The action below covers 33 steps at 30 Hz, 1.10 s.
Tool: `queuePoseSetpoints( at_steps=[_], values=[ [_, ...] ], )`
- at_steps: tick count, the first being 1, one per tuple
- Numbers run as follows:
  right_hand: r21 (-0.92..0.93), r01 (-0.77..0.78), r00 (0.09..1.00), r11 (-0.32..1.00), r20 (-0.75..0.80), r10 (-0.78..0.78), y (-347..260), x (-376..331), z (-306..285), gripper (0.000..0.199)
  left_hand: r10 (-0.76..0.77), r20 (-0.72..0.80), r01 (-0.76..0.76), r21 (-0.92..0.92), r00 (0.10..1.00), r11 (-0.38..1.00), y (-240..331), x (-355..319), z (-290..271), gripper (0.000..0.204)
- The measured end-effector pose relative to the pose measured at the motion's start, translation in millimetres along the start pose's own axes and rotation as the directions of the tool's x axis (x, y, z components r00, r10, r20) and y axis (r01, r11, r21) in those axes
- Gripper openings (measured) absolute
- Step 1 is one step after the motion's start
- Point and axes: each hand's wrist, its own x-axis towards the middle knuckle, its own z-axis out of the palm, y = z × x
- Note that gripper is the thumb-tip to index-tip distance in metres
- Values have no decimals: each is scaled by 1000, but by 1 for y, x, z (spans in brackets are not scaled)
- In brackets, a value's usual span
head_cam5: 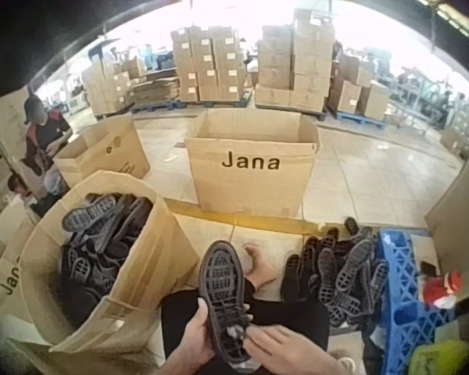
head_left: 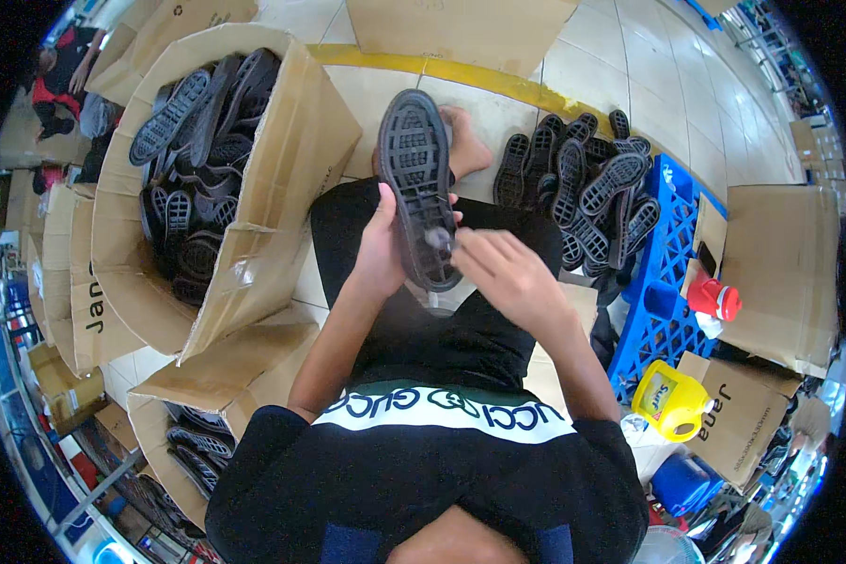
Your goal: Sorting and cleaning shoe soles by removing excess material or debris.
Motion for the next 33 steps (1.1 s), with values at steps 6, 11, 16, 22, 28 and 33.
queuePoseSetpoints(
  at_steps=[6, 11, 16, 22, 28, 33],
  values=[
    [187, -222, 973, 957, -20, 229, 4, -66, -12, 19, -79, -77, 85, 78, 994, 993, -24, 34, -2, 70],
    [644, -525, 568, 556, -221, 793, 18, -137, 9, 15, -272, -150, 291, 124, 951, 949, -86, 80, -27, 62],
    [917, -395, -201, 64, -154, 967, 6, -267, 99, 17, -555, -109, 563, 254, 825, 787, -191, 147, 13, 55],
    [956, -282, -558, -81, -94, 825, -68, -374, 155, 20, -727, 63, 685, 291, 683, 668, -315, 255, 77, 57],
    [995, 93, -790, -47, 102, 605, -100, -407, 196, 22, -641, -321, 716, 345, 697, 607, -337, 304, 48, 61],
    [997, 61, -712, -37, 69, 699, -71, -453, 230, 23, -670, 30, 514, 617, 742, 597, -243, 234, -38, 51]
  ],
)
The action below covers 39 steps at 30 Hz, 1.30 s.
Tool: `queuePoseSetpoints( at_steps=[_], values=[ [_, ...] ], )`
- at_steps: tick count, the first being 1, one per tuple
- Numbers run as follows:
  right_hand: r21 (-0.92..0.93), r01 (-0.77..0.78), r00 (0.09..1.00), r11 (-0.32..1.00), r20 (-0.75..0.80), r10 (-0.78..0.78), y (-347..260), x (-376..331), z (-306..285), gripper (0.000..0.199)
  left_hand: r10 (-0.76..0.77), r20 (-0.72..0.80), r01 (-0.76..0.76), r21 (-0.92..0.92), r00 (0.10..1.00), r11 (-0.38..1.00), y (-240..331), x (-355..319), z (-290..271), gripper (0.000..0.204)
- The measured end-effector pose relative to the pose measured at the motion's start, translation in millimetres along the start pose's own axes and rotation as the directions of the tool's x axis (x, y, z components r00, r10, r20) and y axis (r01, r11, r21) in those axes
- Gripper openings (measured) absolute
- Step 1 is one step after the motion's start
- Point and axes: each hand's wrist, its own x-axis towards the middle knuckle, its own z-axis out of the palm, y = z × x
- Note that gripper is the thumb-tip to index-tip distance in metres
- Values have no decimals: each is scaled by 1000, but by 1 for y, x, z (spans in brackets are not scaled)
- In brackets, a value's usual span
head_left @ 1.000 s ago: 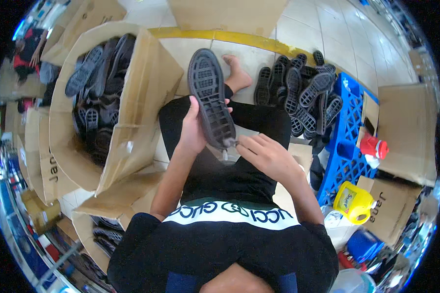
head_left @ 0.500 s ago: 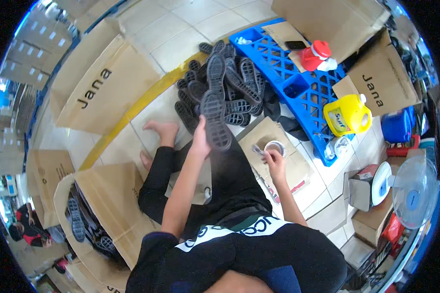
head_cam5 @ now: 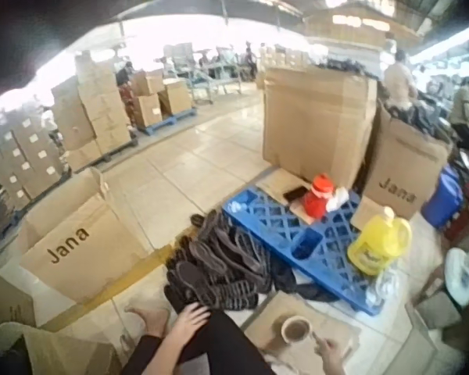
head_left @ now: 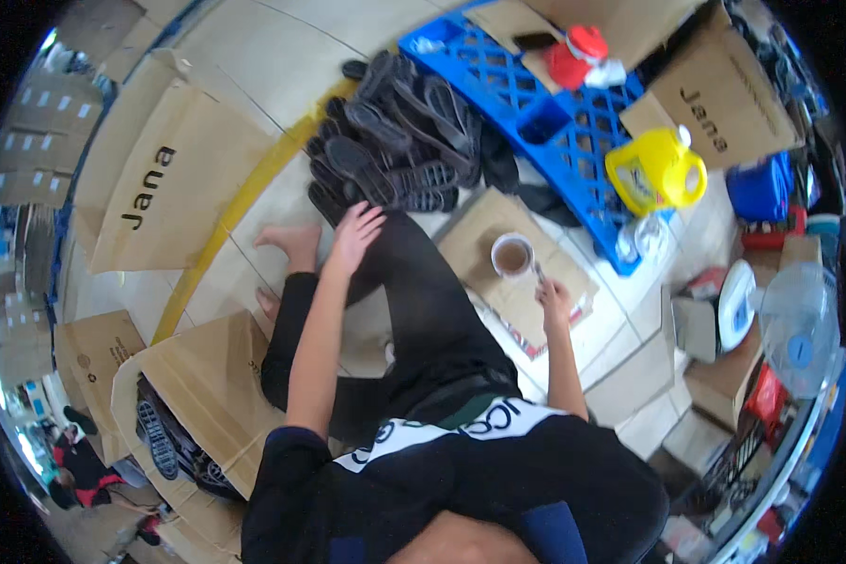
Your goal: Sorting and cleaning shoe soles by removing excess material or debris.
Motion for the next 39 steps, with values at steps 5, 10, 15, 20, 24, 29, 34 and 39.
queuePoseSetpoints(
  at_steps=[5, 10, 15, 20, 24, 29, 34, 39],
  values=[
    [-525, 195, 979, 828, 46, -201, -19, 42, 46, 23, 55, -260, -61, -16, 964, 998, -40, -187, -96, 49],
    [-801, 376, 896, 466, 186, -404, 12, 79, 45, 21, 129, -635, -513, -469, 761, 719, -62, -293, -120, 46],
    [-834, 390, 904, 391, 264, -337, 18, 73, 60, 20, 284, -565, -511, -295, 775, 807, -82, -313, -130, 47],
    [-855, 252, 936, 453, 96, -339, 15, 82, 23, 22, 293, -582, -528, -285, 758, 800, -84, -311, -129, 47],
    [-884, 272, 890, 379, 82, -448, -1, 68, 13, 21, 255, -590, -507, -312, 766, 804, -79, -304, -125, 47],
    [-874, 285, 865, 393, 59, -498, 5, 77, 8, 23, 304, -575, -481, -182, 759, 858, -67, -309, -122, 47],
    [-775, 285, 951, 564, 153, -269, 63, 112, -29, 20, 377, -424, -177, 439, 823, 881, -5, -366, -83, 40],
    [-352, 153, 986, 924, 113, -120, 65, 197, -117, 29, 714, -409, -241, 747, 569, 620, 103, -492, -52, 33]
  ],
)
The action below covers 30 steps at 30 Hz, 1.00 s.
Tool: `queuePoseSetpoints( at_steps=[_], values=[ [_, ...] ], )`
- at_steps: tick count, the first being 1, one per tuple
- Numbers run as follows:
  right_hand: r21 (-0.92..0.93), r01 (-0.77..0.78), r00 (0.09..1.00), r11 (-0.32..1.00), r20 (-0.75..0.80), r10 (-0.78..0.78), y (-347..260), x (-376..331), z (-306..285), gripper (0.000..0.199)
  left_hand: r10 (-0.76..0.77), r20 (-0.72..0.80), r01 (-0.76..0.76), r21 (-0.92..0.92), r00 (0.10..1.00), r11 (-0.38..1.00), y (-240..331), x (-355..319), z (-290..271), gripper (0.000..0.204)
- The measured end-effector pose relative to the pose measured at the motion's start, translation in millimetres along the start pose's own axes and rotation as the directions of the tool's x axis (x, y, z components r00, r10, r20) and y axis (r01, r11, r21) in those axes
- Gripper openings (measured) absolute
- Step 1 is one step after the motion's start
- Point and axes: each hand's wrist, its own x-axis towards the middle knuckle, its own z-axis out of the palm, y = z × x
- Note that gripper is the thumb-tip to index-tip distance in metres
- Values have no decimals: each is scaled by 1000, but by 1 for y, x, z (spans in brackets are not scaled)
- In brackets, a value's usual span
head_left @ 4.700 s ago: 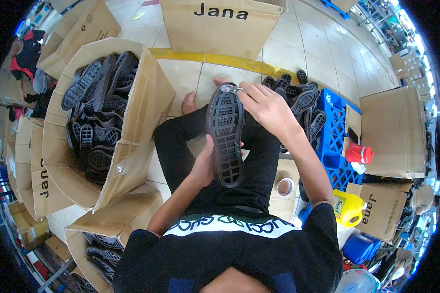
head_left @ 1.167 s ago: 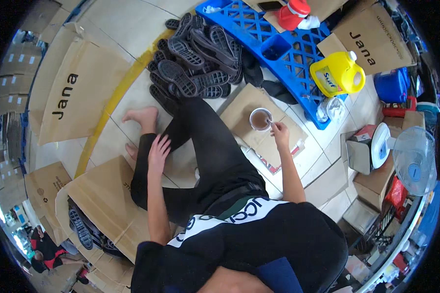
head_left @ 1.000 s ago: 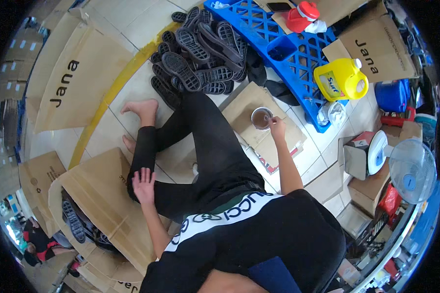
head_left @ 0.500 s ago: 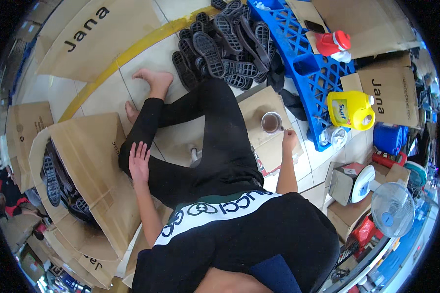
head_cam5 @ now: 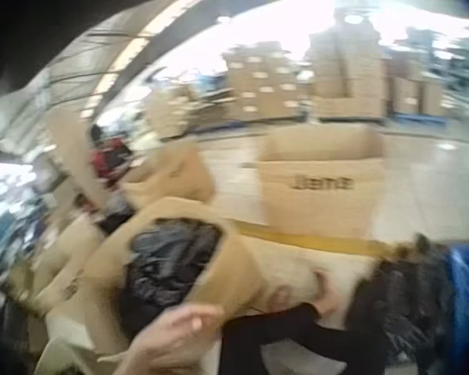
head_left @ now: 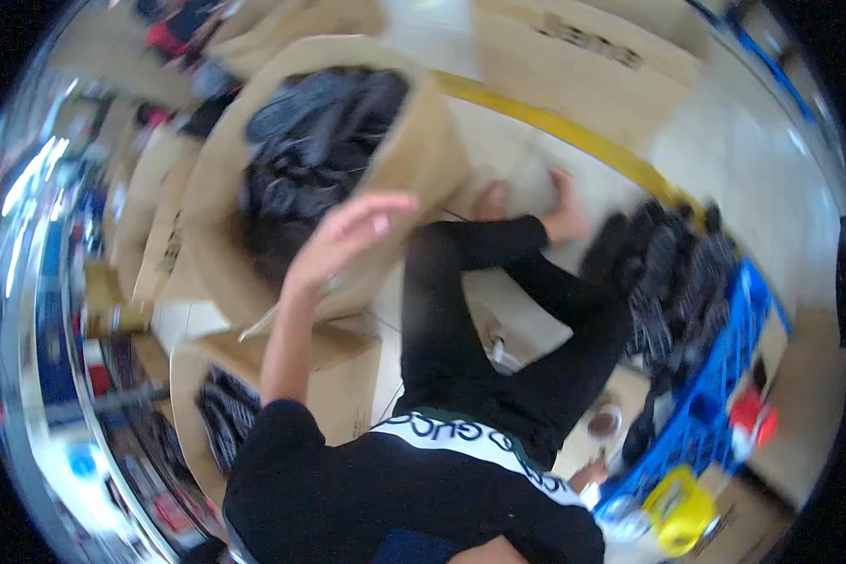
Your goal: Sorting and cleaning shoe soles by removing excess material or debris.
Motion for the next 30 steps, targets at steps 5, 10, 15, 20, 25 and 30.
queuePoseSetpoints(
  at_steps=[5, 10, 15, 20, 25, 30],
  values=[
    [-369, -266, 931, 890, 140, 337, -63, -1, 36, 52, 31, -595, 194, 311, 803, 931, -41, -14, -178, 29],
    [-331, -258, 880, 908, 307, 362, -93, 28, 86, 56, -344, -736, 812, 544, 583, 214, -252, -128, -331, 82],
    [-280, -15, 1000, 960, -11, 12, -147, -96, 144, 39, -741, -651, 985, 72, 164, 155, -326, -148, -256, 76],
    [-212, 43, 998, 976, 56, -32, -175, -85, 205, 38, -353, -843, 912, 399, 407, 98, -282, -141, -226, 58],
    [-155, 37, 972, 987, 234, 1, -154, -103, 295, 37, -469, -833, 947, 322, 293, 19, -307, -138, -231, 47],
    [-38, 20, 983, 999, 183, -12, -158, -91, 311, 37, -296, -736, 708, 673, 609, -215, -219, -131, -232, 30]
  ],
)
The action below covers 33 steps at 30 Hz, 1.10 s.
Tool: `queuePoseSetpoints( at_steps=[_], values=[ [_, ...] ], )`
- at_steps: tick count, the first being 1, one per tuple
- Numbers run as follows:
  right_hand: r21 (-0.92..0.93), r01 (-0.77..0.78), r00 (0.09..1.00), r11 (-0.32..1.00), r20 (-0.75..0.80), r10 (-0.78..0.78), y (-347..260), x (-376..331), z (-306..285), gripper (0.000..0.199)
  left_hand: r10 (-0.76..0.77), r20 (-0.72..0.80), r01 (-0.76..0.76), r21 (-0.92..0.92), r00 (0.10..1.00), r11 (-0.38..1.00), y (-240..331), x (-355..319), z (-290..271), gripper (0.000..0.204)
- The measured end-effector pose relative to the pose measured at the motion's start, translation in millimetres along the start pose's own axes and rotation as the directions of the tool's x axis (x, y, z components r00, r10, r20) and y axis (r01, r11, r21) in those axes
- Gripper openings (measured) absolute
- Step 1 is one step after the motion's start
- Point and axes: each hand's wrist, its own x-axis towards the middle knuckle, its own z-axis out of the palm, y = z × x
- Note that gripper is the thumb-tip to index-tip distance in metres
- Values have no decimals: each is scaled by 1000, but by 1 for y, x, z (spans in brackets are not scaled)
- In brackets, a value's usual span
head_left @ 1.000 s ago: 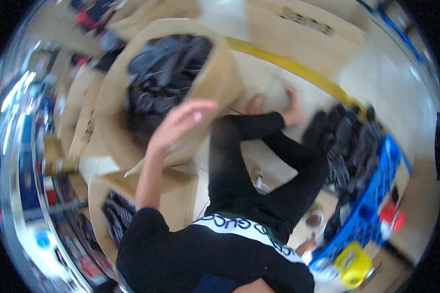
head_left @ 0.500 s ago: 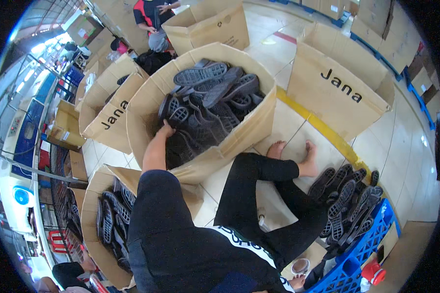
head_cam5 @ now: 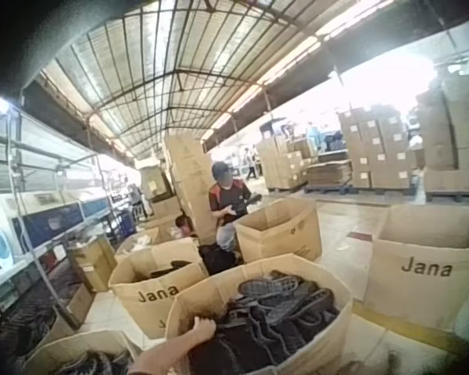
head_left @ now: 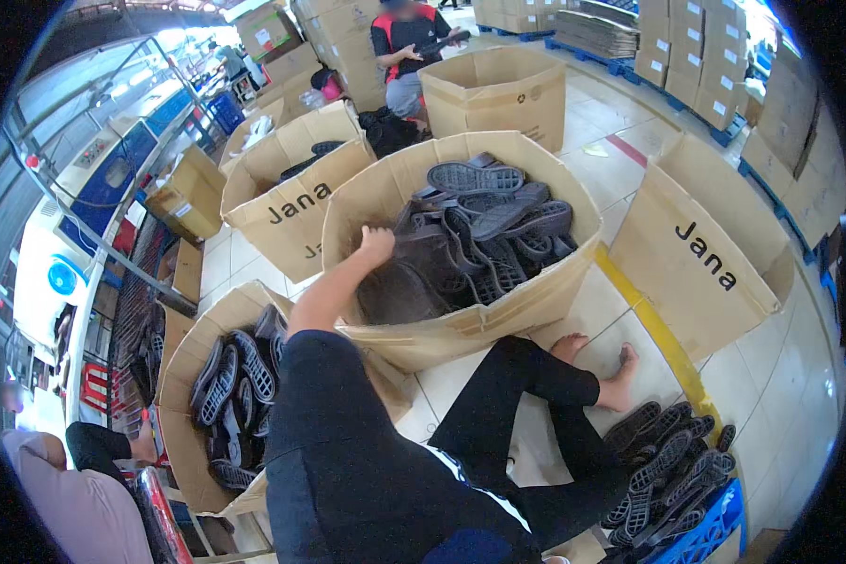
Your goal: Sorting and cleaning shoe soles by removing excess material or debris.
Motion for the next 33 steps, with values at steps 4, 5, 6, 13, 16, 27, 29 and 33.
queuePoseSetpoints(
  at_steps=[4, 5, 6, 13, 16, 27, 29, 33],
  values=[
    [51, 8, 1000, 999, -18, -7, -5, 14, -4, 36, 89, -373, -72, 60, 924, 996, -32, -24, -101, 24],
    [54, 14, 1000, 998, -11, -14, -9, 20, -4, 36, 136, -387, -97, 119, 912, 988, -42, -35, -129, 23],
    [55, 20, 1000, 998, -15, -19, -12, 26, -9, 36, 123, -404, -104, 68, 906, 992, -38, -53, -171, 24],
    [81, 62, 998, 995, -35, -60, -43, 64, -40, 35, 308, -783, -270, 185, 541, 945, -38, -184, -375, 37],
    [107, 67, 992, 992, -113, -55, -50, 62, -79, 34, 241, -596, -547, -407, 766, 732, -21, -219, -409, 39],
    [452, 149, 979, 879, 57, -195, -120, 0, -34, 30, 886, 359, 813, -581, 295, -35, 284, -259, -216, 35],
    [373, 210, 964, 904, 76, -255, -160, -55, -10, 29, 972, 235, 870, -482, 20, 98, 303, -291, -196, 44],
    [610, -56, 927, 790, 327, -186, -177, -95, 8, 24, 977, -44, 914, -363, -210, 181, 341, -332, -213, 56]
  ],
)
